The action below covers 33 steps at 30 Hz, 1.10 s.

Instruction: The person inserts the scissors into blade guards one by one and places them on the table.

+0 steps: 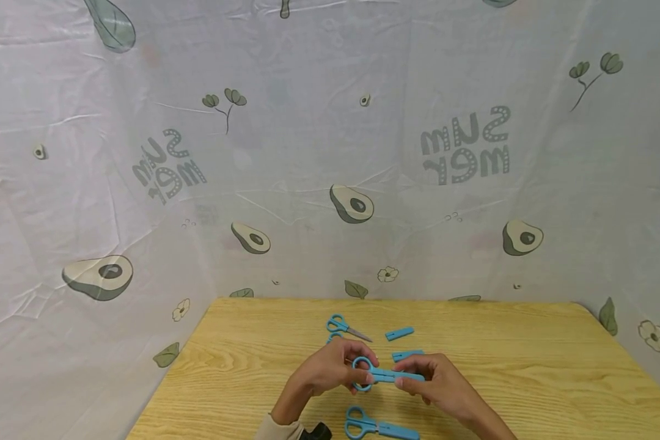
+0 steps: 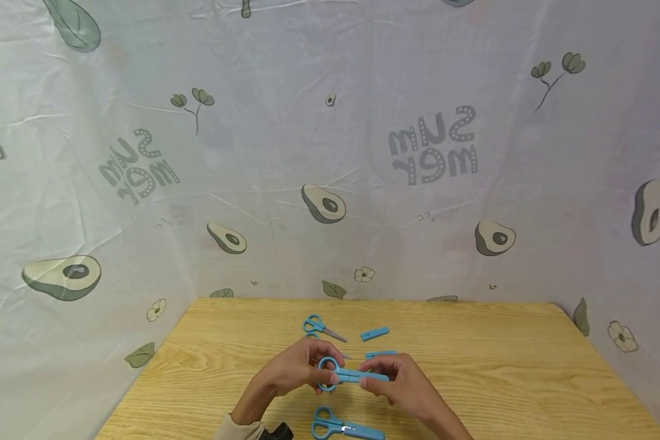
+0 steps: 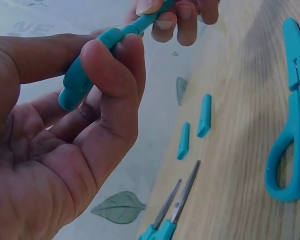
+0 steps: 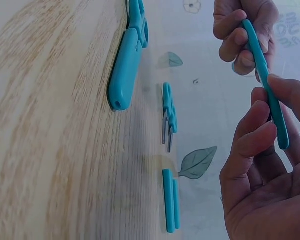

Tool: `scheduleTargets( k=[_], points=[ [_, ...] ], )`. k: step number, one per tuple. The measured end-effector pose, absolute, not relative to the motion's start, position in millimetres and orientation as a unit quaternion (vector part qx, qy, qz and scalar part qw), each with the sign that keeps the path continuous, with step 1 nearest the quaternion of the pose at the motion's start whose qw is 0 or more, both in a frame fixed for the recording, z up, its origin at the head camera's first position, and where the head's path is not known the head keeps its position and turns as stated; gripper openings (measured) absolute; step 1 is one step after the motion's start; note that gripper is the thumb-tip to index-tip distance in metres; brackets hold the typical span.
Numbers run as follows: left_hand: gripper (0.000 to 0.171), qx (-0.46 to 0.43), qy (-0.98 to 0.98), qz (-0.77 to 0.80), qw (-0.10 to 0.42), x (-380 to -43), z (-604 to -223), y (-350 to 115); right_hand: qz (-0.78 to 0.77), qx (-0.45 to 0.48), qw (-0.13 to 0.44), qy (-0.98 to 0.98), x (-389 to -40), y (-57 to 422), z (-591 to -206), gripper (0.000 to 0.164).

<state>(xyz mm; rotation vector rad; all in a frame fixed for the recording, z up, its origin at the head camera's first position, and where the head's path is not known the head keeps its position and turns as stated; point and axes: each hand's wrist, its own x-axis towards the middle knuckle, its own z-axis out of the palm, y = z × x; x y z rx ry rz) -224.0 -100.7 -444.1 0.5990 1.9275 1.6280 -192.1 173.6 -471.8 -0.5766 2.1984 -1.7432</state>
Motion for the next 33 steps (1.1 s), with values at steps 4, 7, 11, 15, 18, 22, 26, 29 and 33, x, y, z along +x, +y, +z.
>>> scheduleTargets(
  k=[4, 7, 11, 15, 18, 22, 26, 29, 33],
  points=[
    [0.017, 0.220, 0.721, 0.598, 0.272, -224, -447, -101, -0.601, -0.197, 0.147, 0.761, -191, 173, -471, 0.034],
    [0.018, 0.224, 0.721, 0.596, 0.274, -224, -448, -102, -0.601, -0.200, 0.152, 0.759, -191, 173, -472, 0.035],
    [0.021, 0.230, 0.717, 0.596, 0.279, -225, -450, -105, -0.600, -0.205, 0.157, 0.757, -190, 174, -472, 0.036],
    [0.024, 0.236, 0.710, 0.599, 0.286, -226, -452, -108, -0.606, -0.199, 0.169, 0.751, -190, 175, -473, 0.036],
    [0.027, 0.237, 0.705, 0.603, 0.290, -227, -454, -109, -0.610, -0.195, 0.175, 0.748, -190, 176, -475, 0.035],
    [0.032, 0.232, 0.701, 0.607, 0.293, -227, -456, -110, -0.609, -0.191, 0.175, 0.750, -189, 179, -479, 0.035],
    [0.034, 0.230, 0.702, 0.606, 0.295, -227, -457, -110, -0.605, -0.192, 0.175, 0.752, -189, 181, -482, 0.033],
    [0.034, 0.230, 0.703, 0.606, 0.293, -227, -458, -110, -0.603, -0.195, 0.175, 0.753, -189, 183, -483, 0.032],
    [0.034, 0.227, 0.697, 0.612, 0.295, -226, -460, -112, -0.602, -0.200, 0.176, 0.753, -188, 184, -482, 0.031]
  ],
)
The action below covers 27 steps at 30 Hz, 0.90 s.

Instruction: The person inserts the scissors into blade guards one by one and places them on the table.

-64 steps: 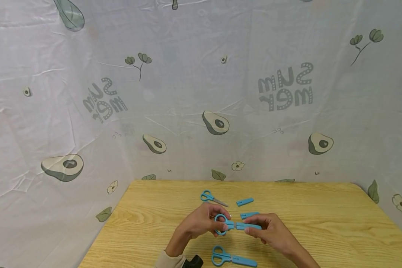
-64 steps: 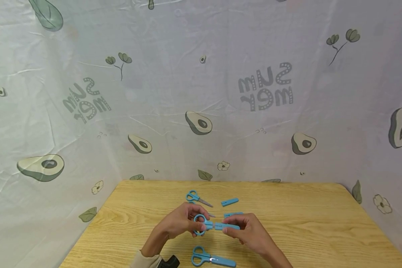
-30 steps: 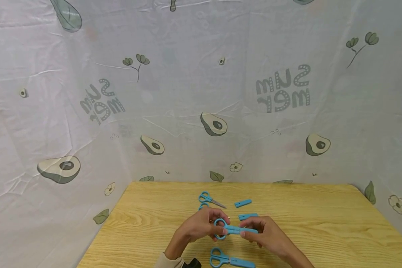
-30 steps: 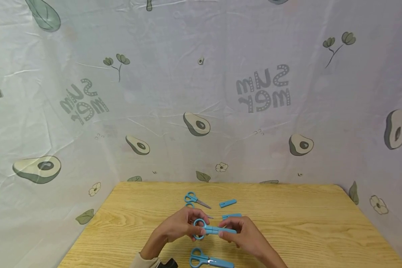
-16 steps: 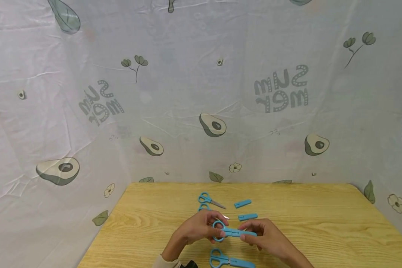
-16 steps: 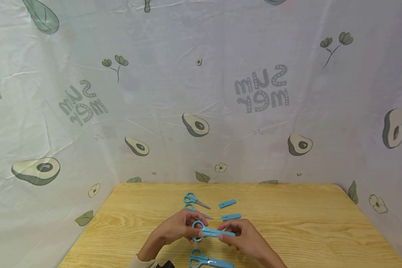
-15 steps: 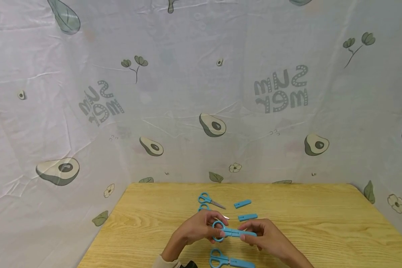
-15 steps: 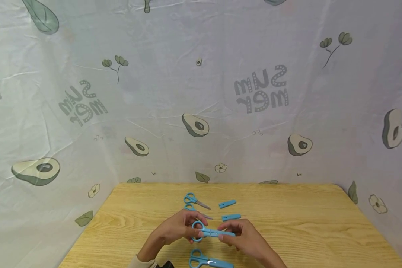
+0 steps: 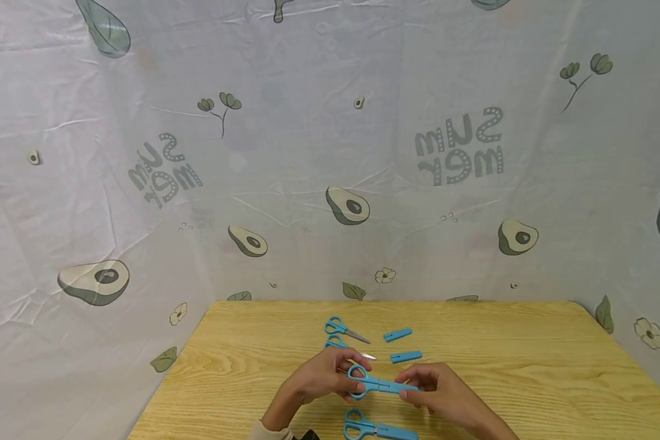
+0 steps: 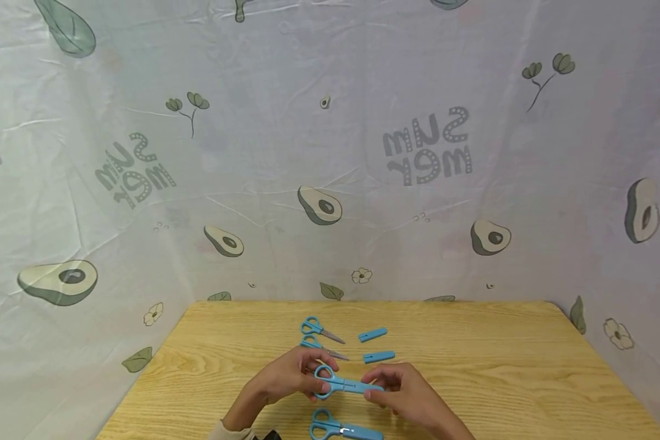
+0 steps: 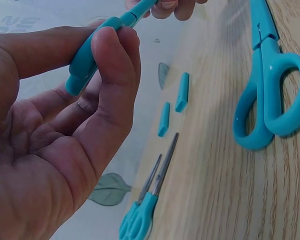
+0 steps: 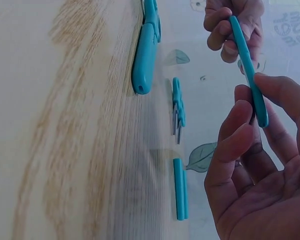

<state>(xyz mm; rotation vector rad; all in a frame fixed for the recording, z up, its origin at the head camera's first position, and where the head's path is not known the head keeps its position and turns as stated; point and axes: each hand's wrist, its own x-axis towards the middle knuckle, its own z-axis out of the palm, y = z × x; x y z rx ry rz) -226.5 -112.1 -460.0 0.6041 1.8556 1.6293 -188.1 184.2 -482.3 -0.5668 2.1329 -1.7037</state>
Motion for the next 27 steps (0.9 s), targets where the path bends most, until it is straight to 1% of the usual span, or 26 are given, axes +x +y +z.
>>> scheduleTargets(
  k=[10, 15, 21, 27],
  points=[
    [0.037, 0.229, 0.689, 0.617, 0.302, -229, -467, -121, -0.591, -0.195, 0.192, 0.759, -189, 184, -485, 0.031],
    [0.037, 0.221, 0.696, 0.615, 0.298, -229, -470, -124, -0.588, -0.195, 0.197, 0.760, -190, 184, -487, 0.031],
    [0.034, 0.193, 0.714, 0.608, 0.291, -228, -475, -132, -0.586, -0.190, 0.200, 0.762, -190, 184, -489, 0.029],
    [0.028, 0.189, 0.735, 0.592, 0.272, -230, -479, -136, -0.580, -0.184, 0.208, 0.765, -191, 187, -493, 0.028]
  ],
)
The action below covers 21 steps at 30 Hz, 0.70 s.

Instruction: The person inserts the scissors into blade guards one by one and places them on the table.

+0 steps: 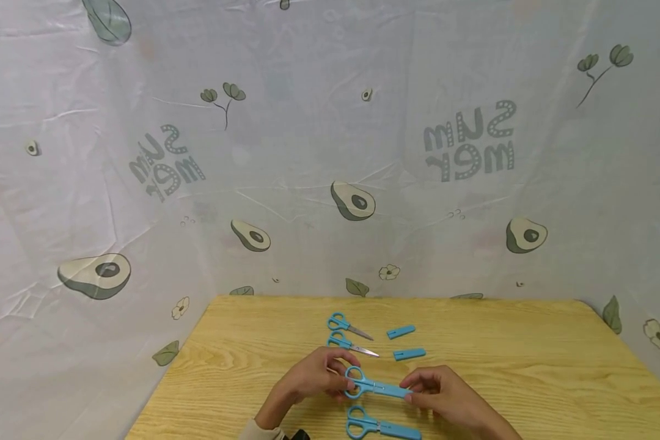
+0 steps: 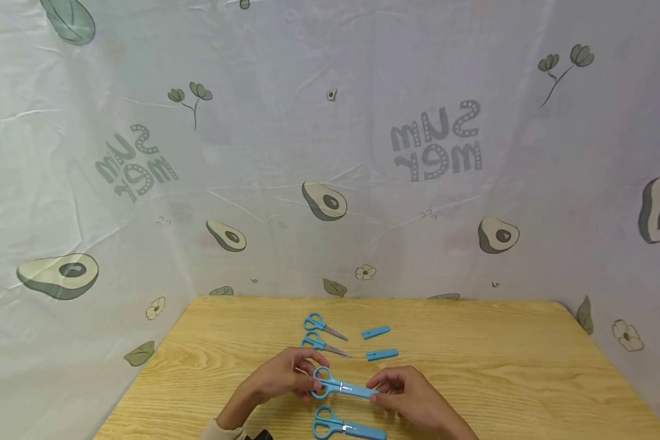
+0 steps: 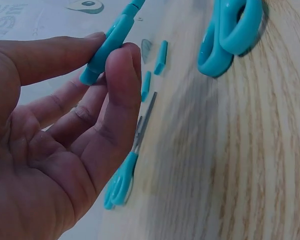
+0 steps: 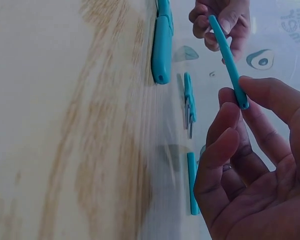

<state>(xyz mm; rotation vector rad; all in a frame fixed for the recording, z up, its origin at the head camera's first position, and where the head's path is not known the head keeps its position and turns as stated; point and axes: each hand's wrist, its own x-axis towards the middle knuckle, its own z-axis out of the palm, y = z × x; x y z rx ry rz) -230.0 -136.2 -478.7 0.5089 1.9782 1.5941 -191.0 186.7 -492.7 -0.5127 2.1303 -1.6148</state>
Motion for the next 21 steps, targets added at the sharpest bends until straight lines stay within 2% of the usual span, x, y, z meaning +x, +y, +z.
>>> scheduleTargets(
  k=[21],
  points=[
    [0.025, 0.210, 0.749, 0.577, 0.248, -230, -493, -135, -0.573, -0.191, 0.217, 0.767, -188, 189, -506, 0.020]
  ],
)
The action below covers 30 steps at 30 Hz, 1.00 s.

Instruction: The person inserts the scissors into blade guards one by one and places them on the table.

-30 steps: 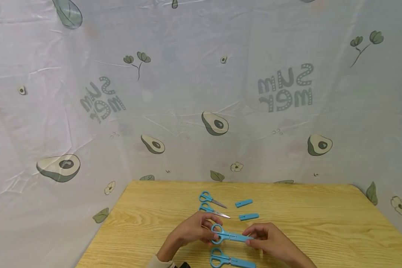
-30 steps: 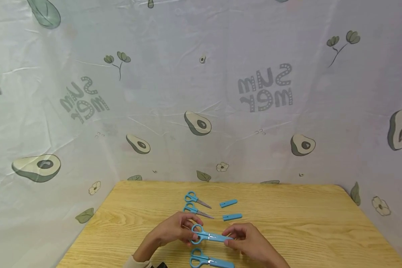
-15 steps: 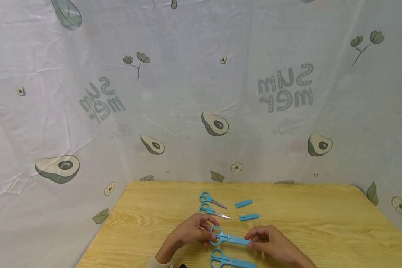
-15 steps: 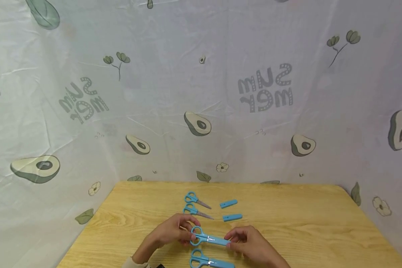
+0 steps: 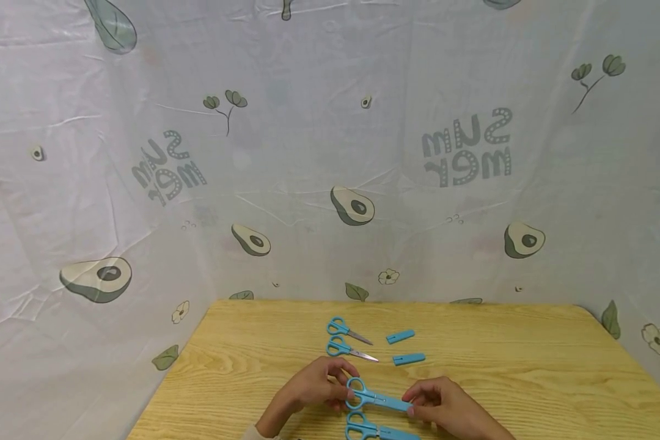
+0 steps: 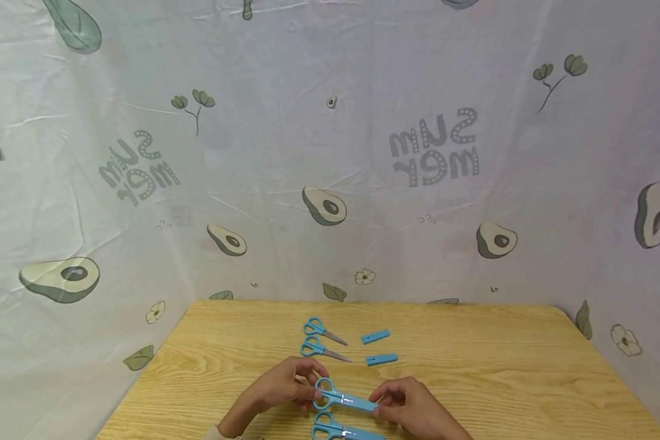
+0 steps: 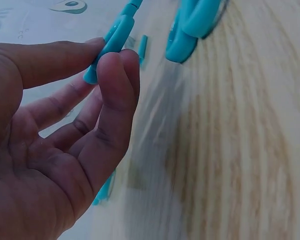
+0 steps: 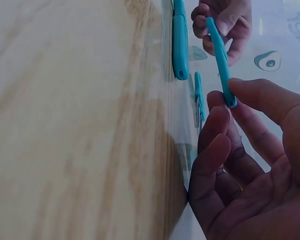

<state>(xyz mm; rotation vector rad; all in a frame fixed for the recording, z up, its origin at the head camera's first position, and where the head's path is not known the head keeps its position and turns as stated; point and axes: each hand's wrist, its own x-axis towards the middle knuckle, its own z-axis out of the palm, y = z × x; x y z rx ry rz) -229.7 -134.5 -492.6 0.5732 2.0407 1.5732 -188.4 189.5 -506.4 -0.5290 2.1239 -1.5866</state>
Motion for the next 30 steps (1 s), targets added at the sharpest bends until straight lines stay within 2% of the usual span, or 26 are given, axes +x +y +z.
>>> scheduleTargets(
  k=[16, 30],
  points=[
    [0.022, 0.198, 0.765, 0.570, 0.226, -228.0, -498.5, -132.7, -0.548, -0.206, 0.182, 0.790, -187.0, 188.5, -510.6, 0.016],
    [0.018, 0.191, 0.780, 0.553, 0.223, -229.3, -499.7, -133.8, -0.520, -0.191, 0.187, 0.811, -187.2, 190.6, -509.1, 0.017]
  ],
)
